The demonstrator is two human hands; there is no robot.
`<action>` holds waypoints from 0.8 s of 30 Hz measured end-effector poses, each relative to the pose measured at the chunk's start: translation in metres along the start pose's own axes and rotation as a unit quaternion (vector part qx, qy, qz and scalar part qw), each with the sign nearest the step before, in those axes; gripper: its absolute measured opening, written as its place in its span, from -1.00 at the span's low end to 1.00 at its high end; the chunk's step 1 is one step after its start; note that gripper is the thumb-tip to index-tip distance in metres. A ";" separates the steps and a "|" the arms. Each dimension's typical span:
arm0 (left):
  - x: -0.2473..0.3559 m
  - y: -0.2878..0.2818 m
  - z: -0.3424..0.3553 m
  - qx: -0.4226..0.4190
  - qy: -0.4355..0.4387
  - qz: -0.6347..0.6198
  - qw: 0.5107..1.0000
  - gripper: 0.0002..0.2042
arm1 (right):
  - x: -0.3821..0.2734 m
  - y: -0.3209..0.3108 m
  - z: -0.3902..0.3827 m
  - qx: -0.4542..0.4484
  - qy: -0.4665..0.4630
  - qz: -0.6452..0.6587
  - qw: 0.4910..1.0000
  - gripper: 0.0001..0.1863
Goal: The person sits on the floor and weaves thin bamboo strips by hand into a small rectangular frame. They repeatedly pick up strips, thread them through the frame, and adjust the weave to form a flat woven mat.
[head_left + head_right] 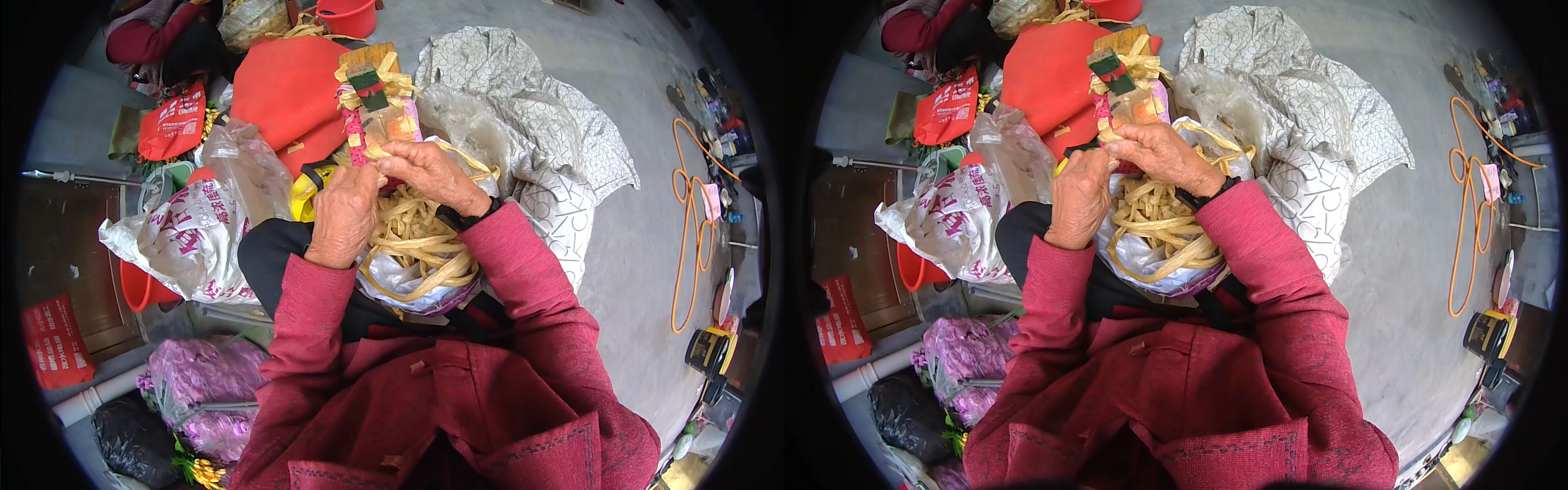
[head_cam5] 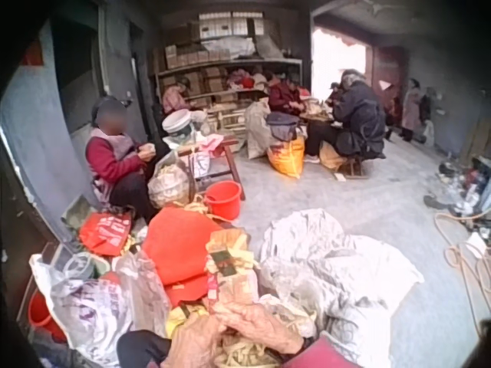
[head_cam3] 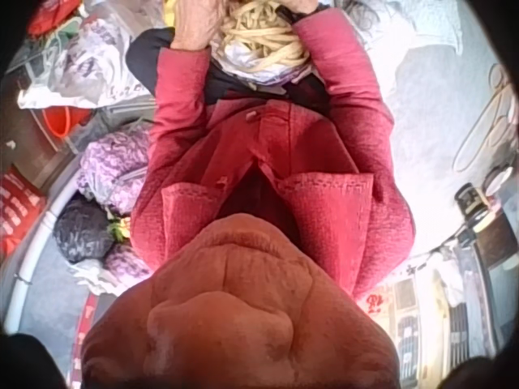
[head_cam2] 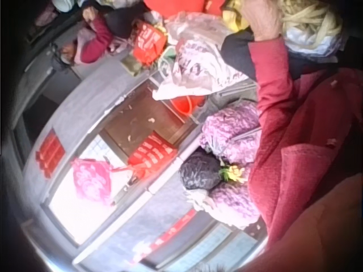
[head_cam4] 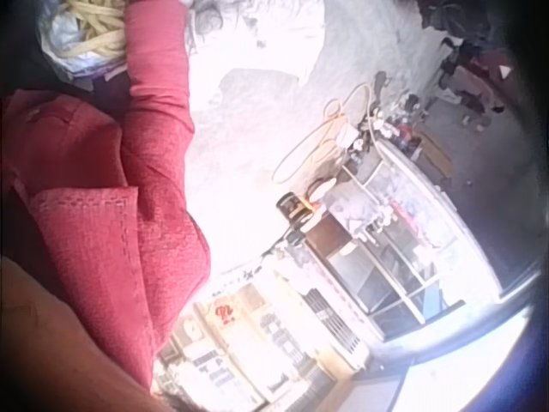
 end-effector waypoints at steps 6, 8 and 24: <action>-0.008 -0.001 0.001 0.095 0.015 -0.102 0.990 -0.80 | 0.023 0.017 -0.003 -0.102 0.083 0.012 0.991 -0.69; -0.014 0.005 -0.001 0.146 0.003 -0.171 0.975 -0.83 | 0.025 0.015 -0.002 -0.069 0.085 0.059 0.992 -0.77; -0.053 0.047 -0.008 0.030 -0.233 -0.617 0.751 -0.77 | -0.002 0.004 -0.003 0.067 -0.070 -0.378 0.921 -0.85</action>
Point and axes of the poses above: each hand's wrist, its own z-axis towards the middle knuckle, its own y-axis out of the palm, x = y × z, the point moved 6 cm from there along z, towards the middle knuckle, and after that the axes turned 2 degrees about -x, right-handed, at the moved point
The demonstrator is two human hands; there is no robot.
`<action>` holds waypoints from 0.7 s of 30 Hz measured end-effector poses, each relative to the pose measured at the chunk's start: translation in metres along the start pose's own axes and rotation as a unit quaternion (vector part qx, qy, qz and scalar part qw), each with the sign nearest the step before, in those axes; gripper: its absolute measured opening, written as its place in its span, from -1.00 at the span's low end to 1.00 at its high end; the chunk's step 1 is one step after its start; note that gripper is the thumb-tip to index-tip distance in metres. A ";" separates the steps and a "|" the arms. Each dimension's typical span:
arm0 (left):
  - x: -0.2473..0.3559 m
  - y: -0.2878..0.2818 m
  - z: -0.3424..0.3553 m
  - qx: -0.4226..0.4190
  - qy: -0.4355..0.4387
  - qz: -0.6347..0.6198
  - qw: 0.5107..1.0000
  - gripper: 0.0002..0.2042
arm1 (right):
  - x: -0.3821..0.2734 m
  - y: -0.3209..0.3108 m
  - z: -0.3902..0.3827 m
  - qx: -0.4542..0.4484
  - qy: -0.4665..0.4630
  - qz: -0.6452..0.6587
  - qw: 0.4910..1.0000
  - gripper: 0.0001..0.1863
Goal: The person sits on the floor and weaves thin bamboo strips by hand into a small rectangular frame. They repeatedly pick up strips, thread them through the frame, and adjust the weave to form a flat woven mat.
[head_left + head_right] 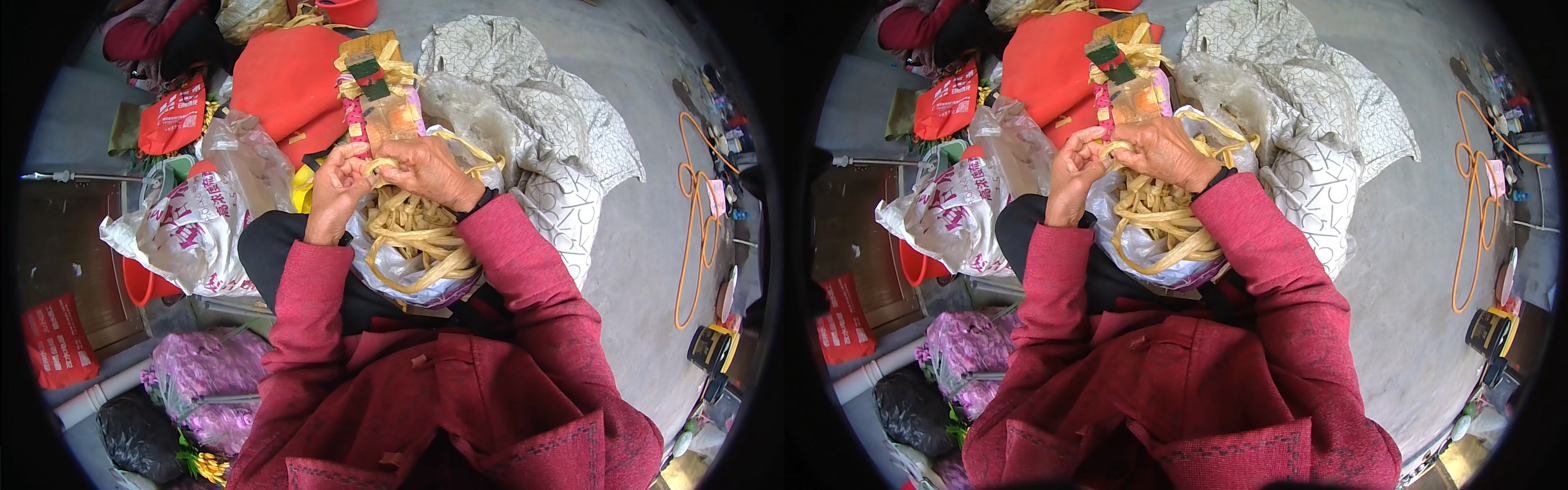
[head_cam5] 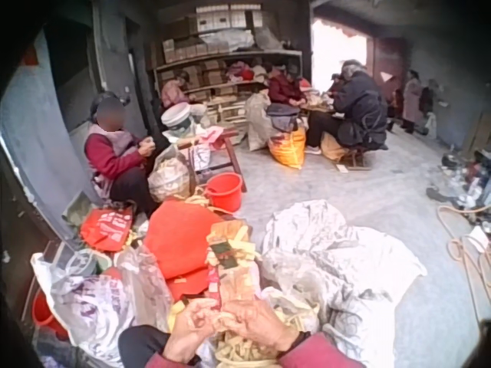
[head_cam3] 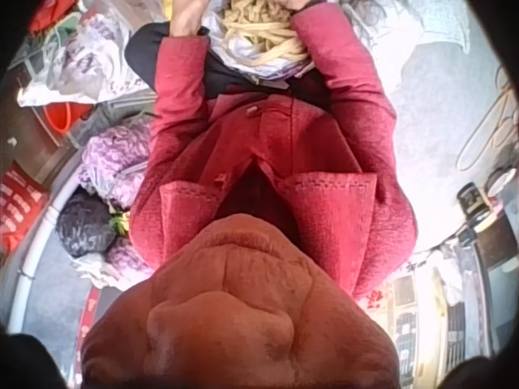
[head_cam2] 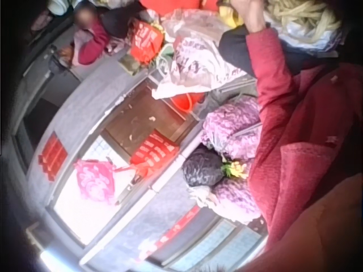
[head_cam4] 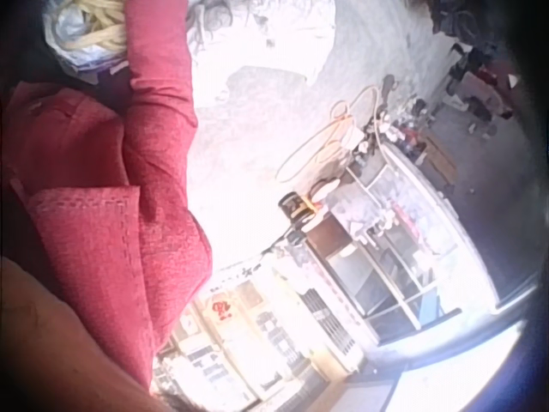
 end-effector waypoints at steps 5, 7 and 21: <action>0.015 0.012 -0.005 0.043 0.190 0.287 0.938 -0.65 | 0.010 0.022 0.001 -0.132 0.076 0.412 0.898 -0.78; 0.021 0.013 -0.009 0.081 0.243 0.334 0.907 -0.70 | 0.012 0.024 0.002 -0.136 0.113 0.482 0.858 -0.77; 0.007 0.014 -0.017 -0.043 0.007 0.157 0.987 -0.84 | 0.056 0.011 0.003 0.083 0.169 0.433 0.882 -0.69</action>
Point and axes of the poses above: each hand's wrist, its own z-axis towards the middle knuckle, its own y-axis out of the palm, x = y × z, the point moved 6 cm from there along z, towards the middle knuckle, and after that the axes turned 2 degrees about -x, right-handed, at the moved point
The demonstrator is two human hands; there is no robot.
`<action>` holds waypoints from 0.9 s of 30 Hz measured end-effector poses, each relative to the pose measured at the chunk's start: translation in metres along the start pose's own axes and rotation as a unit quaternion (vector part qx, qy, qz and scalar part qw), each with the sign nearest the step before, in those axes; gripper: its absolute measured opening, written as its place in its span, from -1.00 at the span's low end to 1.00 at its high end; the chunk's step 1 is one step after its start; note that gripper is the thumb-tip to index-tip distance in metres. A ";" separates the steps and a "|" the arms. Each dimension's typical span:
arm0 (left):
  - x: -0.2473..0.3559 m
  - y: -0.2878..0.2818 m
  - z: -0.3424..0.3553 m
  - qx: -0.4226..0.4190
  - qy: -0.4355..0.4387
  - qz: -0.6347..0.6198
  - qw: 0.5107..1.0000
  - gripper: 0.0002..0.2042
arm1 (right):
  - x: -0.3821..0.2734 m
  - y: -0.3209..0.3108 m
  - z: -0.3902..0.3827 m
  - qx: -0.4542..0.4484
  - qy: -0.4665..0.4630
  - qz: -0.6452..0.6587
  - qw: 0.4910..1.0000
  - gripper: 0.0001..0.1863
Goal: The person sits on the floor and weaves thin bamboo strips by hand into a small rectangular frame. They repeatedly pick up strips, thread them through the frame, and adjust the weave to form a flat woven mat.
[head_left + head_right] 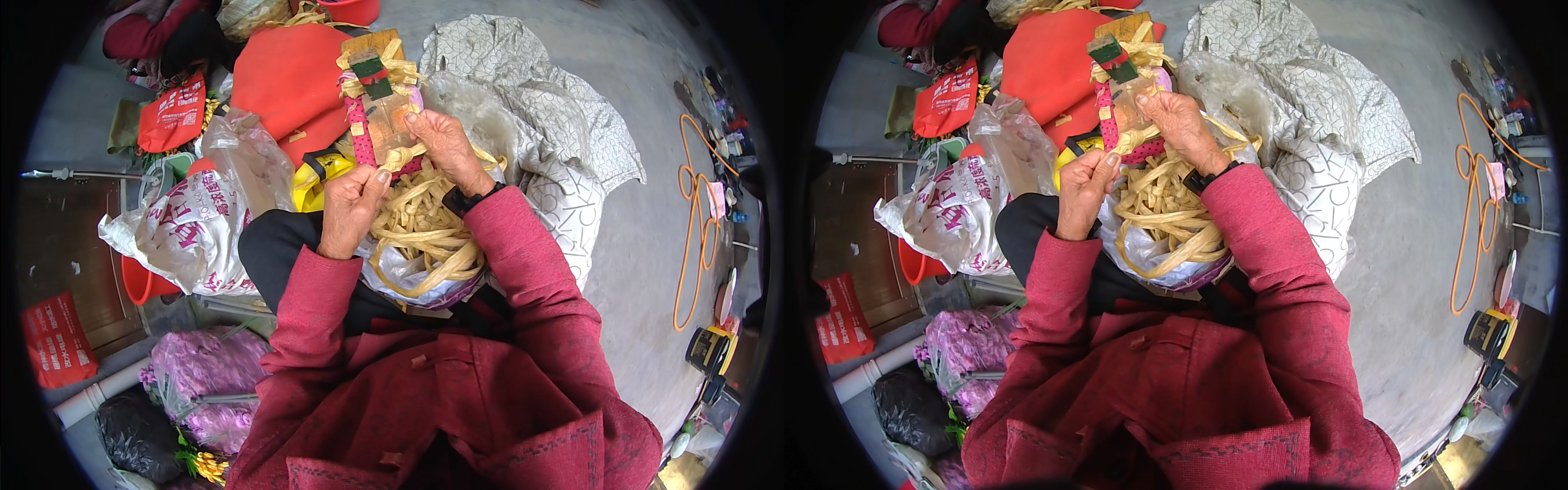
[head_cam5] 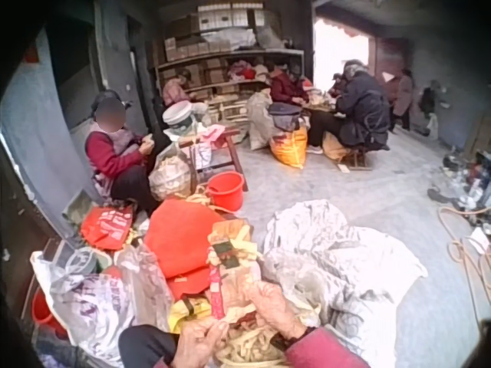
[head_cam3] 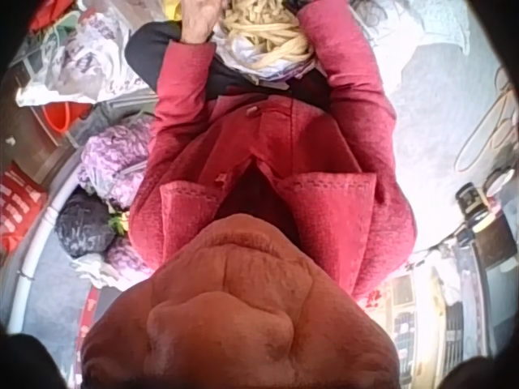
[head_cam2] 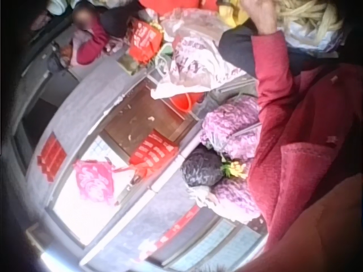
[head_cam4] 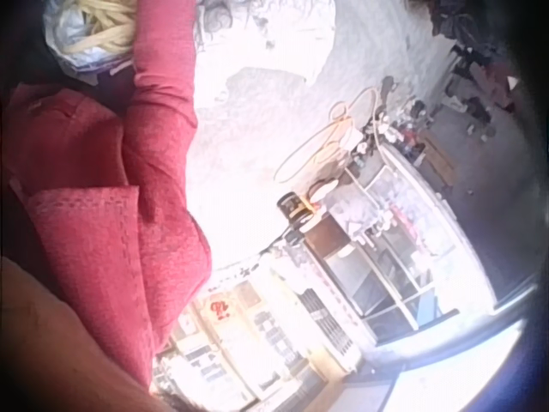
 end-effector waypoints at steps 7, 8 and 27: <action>0.038 0.018 0.003 0.098 0.296 0.340 0.887 -0.74 | -0.026 0.020 -0.013 -0.004 -0.099 -0.256 0.962 -0.68; 0.036 0.020 0.003 0.077 0.270 0.361 0.889 -0.77 | -0.029 0.025 -0.016 -0.007 -0.096 -0.316 0.944 -0.70; -0.032 0.020 0.011 0.035 -0.048 -0.091 0.994 -0.89 | -0.012 -0.008 -0.003 0.085 -0.105 -0.391 0.911 -0.62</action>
Point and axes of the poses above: each hand's wrist, its own z-axis towards the middle knuckle, its own y-axis out of the palm, x = y × z, the point moved 6 cm from there along z, towards the middle knuckle, and after that the axes turned 2 degrees about -x, right-handed, at the moved point
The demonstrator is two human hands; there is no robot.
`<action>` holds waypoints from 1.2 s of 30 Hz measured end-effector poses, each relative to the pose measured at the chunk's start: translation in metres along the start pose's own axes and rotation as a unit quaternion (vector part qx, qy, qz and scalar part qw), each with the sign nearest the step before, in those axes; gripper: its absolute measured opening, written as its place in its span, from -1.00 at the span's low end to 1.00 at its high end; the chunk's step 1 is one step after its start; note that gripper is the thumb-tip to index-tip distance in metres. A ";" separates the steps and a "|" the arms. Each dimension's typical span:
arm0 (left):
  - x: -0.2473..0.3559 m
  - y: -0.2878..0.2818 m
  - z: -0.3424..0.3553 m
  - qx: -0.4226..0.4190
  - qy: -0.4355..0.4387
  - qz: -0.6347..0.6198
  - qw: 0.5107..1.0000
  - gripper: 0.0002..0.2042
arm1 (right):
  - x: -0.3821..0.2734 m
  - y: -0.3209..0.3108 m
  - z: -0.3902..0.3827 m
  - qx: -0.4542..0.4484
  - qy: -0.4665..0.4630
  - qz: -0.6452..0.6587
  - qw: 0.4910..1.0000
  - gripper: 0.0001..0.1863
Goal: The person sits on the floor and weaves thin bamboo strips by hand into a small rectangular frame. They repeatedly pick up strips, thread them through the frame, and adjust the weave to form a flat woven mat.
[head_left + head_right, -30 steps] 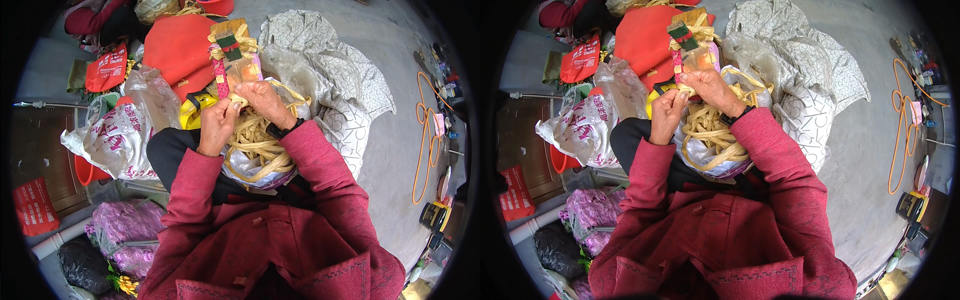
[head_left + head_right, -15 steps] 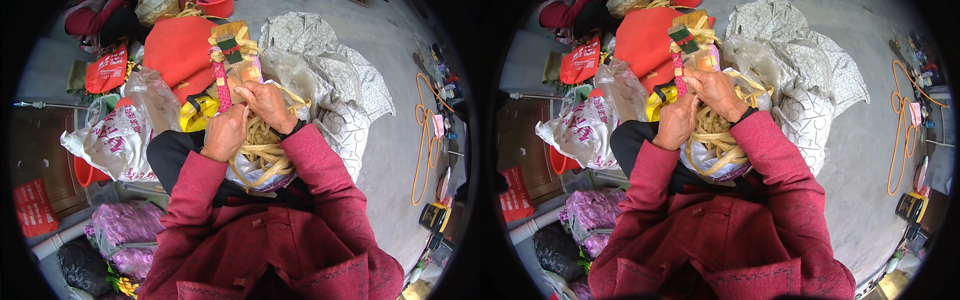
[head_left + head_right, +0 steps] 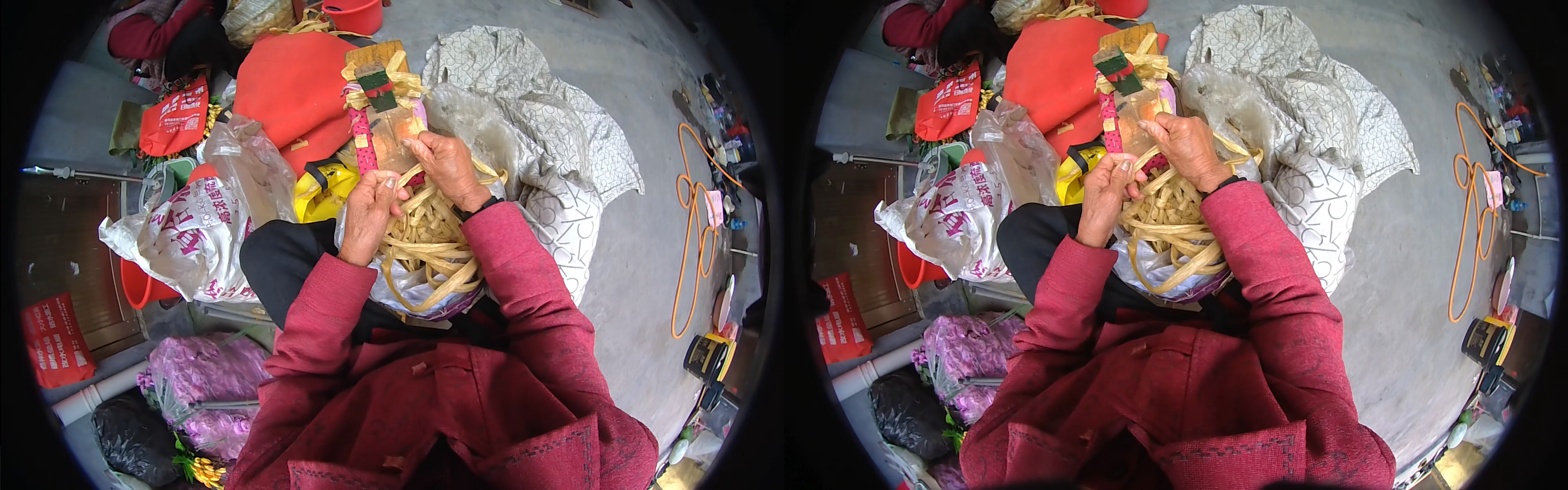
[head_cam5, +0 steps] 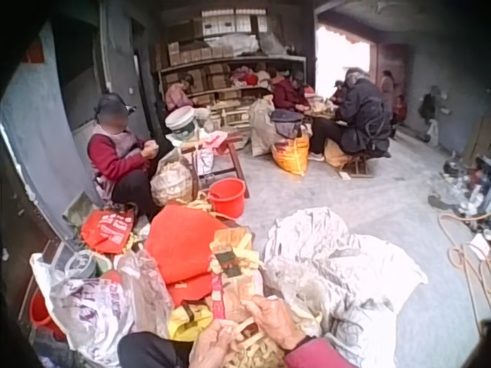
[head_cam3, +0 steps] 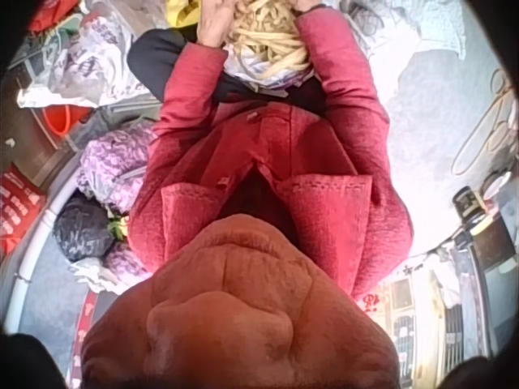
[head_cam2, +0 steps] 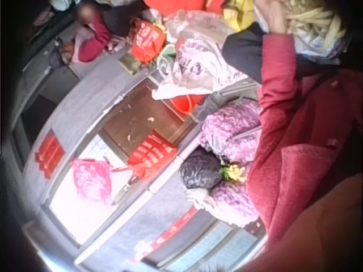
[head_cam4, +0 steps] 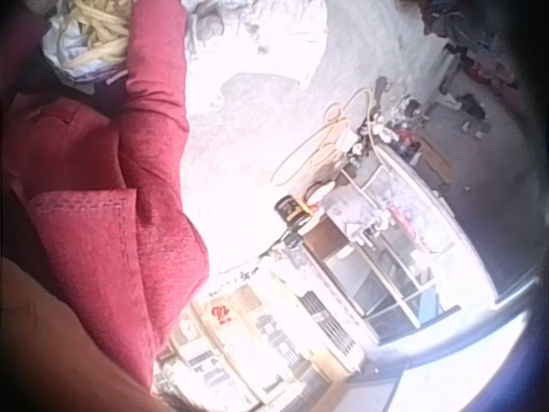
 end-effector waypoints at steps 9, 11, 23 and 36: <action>0.019 0.011 -0.016 0.078 0.202 0.279 0.936 -0.94 | 0.017 0.004 0.001 0.012 0.050 0.037 0.998 -0.61; 0.024 0.007 -0.001 0.085 0.203 0.271 0.937 -0.93 | 0.026 0.006 0.008 0.020 0.098 0.084 0.991 -0.59; 0.044 -0.024 0.085 0.145 0.193 0.490 0.838 -0.87 | 0.021 0.006 0.056 -0.004 0.067 -0.072 0.995 -0.81; 0.078 -0.037 0.003 0.145 0.270 0.454 0.837 -0.92 | -0.025 0.013 0.001 -0.324 0.155 0.464 0.809 -0.75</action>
Point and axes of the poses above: each hand's wrist, its own z-axis towards the middle knuckle, its own y-axis out of the palm, x = y × z, the point moved 6 cm from there along z, towards the middle knuckle, and after that the axes turned 2 degrees about -x, right-handed, at the moved point
